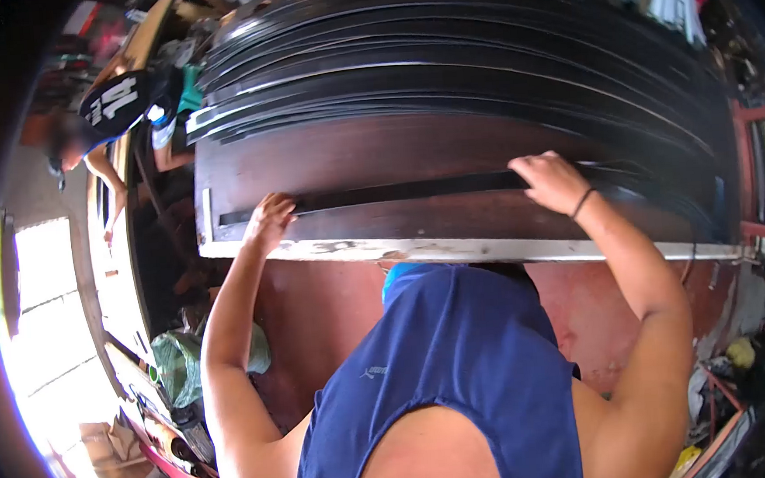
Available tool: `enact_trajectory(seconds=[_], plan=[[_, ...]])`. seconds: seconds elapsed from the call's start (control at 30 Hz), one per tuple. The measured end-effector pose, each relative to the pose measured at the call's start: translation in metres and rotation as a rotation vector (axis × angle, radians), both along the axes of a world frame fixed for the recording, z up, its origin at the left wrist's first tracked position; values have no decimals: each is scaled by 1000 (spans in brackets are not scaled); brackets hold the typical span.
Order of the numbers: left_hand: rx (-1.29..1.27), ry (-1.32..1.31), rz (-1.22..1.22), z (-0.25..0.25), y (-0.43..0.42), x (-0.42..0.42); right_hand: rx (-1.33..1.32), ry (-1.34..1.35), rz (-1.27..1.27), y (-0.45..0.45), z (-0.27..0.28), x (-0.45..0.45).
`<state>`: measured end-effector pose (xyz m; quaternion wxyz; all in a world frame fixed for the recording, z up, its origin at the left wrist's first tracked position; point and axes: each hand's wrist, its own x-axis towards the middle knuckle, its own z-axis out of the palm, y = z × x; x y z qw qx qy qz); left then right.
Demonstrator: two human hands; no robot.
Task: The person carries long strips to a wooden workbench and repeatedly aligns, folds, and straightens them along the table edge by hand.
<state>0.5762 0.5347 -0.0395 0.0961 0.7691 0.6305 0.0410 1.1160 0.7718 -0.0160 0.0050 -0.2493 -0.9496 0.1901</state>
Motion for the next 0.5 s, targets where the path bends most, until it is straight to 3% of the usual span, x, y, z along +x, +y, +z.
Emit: enact_trajectory(seconds=[0.23,0.5], plan=[[-49,8,66,2,2,1,204,-262,-282,61,19,255],[-34,84,81,-6,-2,0,211,-634,-506,65,70,399]])
